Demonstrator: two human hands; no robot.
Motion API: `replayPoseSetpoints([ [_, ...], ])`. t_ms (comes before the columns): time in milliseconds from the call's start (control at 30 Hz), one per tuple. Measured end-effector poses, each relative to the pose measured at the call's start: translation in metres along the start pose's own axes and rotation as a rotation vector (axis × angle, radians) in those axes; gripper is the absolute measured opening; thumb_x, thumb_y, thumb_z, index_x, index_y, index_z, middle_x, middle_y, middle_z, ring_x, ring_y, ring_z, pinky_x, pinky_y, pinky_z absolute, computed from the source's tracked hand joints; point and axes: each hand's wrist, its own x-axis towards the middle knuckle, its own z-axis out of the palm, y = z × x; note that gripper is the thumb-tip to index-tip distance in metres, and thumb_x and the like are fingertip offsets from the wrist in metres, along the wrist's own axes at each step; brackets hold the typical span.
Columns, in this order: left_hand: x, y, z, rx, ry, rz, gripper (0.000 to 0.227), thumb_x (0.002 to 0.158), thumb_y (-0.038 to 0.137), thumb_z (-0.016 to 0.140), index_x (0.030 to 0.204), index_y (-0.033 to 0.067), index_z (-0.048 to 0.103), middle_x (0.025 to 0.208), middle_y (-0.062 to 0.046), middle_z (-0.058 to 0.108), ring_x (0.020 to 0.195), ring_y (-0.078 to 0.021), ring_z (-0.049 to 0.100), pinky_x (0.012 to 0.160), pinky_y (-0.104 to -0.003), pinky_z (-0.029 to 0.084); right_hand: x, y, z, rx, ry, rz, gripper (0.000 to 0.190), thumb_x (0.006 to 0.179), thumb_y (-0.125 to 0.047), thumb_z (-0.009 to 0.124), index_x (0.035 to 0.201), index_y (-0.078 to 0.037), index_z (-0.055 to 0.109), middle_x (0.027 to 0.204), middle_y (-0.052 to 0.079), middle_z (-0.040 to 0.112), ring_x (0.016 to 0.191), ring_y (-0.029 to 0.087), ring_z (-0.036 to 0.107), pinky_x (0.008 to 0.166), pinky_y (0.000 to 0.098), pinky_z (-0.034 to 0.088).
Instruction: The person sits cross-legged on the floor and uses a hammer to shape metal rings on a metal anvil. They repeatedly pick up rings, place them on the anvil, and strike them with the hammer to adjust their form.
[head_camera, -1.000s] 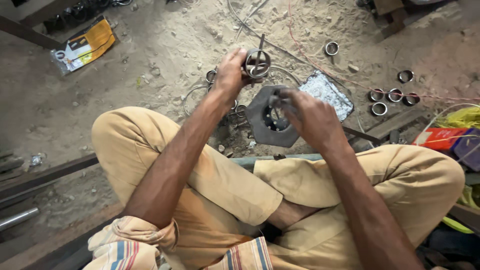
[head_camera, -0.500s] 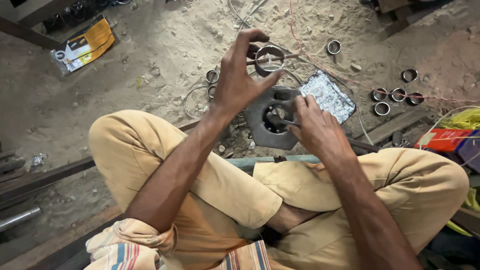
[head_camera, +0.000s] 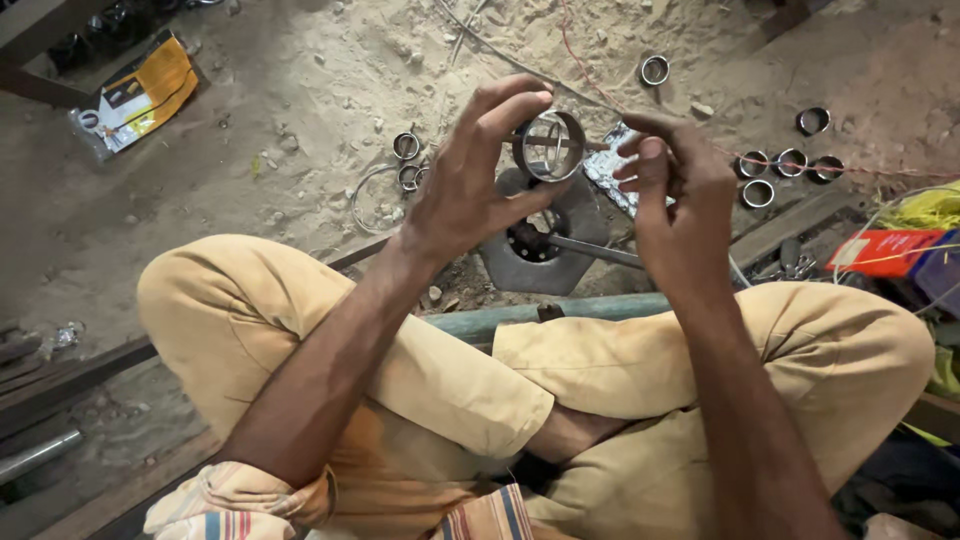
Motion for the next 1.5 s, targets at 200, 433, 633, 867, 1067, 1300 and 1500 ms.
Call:
replayPoseSetpoints([
  [200, -0.003, 0.005, 0.001, -0.011, -0.013, -0.006, 0.09, 0.087, 0.016, 0.099, 0.152, 0.0121, 0.036, 0.152, -0.013, 0.047, 0.137, -0.03, 0.056, 0.115, -0.036, 0.056, -0.001, 0.007, 0.005, 0.023, -0.045, -0.116, 0.025, 0.114, -0.007, 0.055, 0.135, 0.004, 0.064, 0.117, 0.012, 0.072, 0.104, 0.016, 0.072, 0.087, 0.0283, 0.06],
  [433, 0.0, 0.007, 0.003, -0.114, -0.059, -0.065, 0.091, 0.085, 0.015, 0.1, 0.151, 0.0102, 0.038, 0.152, -0.014, 0.047, 0.135, -0.028, 0.059, 0.117, -0.036, 0.056, -0.004, 0.017, 0.01, 0.425, -0.155, 0.132, 0.026, 0.11, -0.011, 0.063, 0.13, 0.006, 0.068, 0.108, 0.009, 0.073, 0.093, 0.013, 0.068, 0.085, 0.0287, 0.059],
  [633, 0.016, 0.016, -0.002, -0.056, -0.096, -0.225, 0.079, 0.078, 0.02, 0.098, 0.141, 0.0023, 0.053, 0.133, -0.015, 0.063, 0.124, -0.0282, 0.066, 0.109, -0.039, 0.056, -0.001, 0.032, 0.012, 0.626, -0.095, 0.273, 0.027, 0.102, -0.013, 0.068, 0.121, 0.006, 0.068, 0.103, 0.01, 0.075, 0.089, 0.016, 0.074, 0.081, 0.0329, 0.065],
  [867, 0.019, 0.016, -0.005, -0.163, -0.151, -0.33, 0.061, 0.078, 0.02, 0.095, 0.129, 0.0022, 0.066, 0.122, -0.011, 0.073, 0.112, -0.0215, 0.073, 0.098, -0.034, 0.058, -0.002, 0.03, 0.016, 0.624, -0.114, 0.361, 0.028, 0.1, -0.015, 0.066, 0.119, 0.006, 0.068, 0.103, 0.01, 0.077, 0.083, 0.015, 0.076, 0.077, 0.0295, 0.065],
  [1067, 0.013, 0.006, -0.005, -0.354, -0.133, -0.584, 0.057, 0.078, 0.024, 0.092, 0.122, 0.0031, 0.061, 0.109, -0.008, 0.072, 0.096, -0.0133, 0.072, 0.085, -0.029, 0.06, -0.002, 0.008, 0.014, -0.005, -0.058, -0.204, 0.019, 0.107, -0.005, 0.065, 0.125, -0.002, 0.07, 0.116, 0.01, 0.067, 0.103, 0.016, 0.069, 0.082, 0.0272, 0.058],
  [1300, 0.001, -0.011, 0.0, -0.666, -0.05, -0.761, 0.051, 0.091, 0.032, 0.081, 0.126, -0.0001, 0.063, 0.11, -0.006, 0.071, 0.1, -0.0105, 0.069, 0.088, -0.026, 0.059, -0.004, 0.006, 0.013, 0.047, -0.187, -0.244, 0.019, 0.096, 0.0, 0.074, 0.114, -0.001, 0.074, 0.108, 0.009, 0.063, 0.095, 0.015, 0.064, 0.079, 0.027, 0.054],
  [1500, -0.001, -0.011, 0.006, -0.596, -0.181, -0.78, 0.049, 0.091, 0.037, 0.078, 0.121, 0.0012, 0.067, 0.105, -0.004, 0.072, 0.095, -0.0083, 0.069, 0.083, -0.025, 0.059, -0.007, 0.017, 0.018, 0.143, -0.278, -0.038, 0.011, 0.091, -0.001, 0.08, 0.101, 0.002, 0.075, 0.089, 0.005, 0.068, 0.079, 0.009, 0.061, 0.069, 0.0257, 0.049],
])
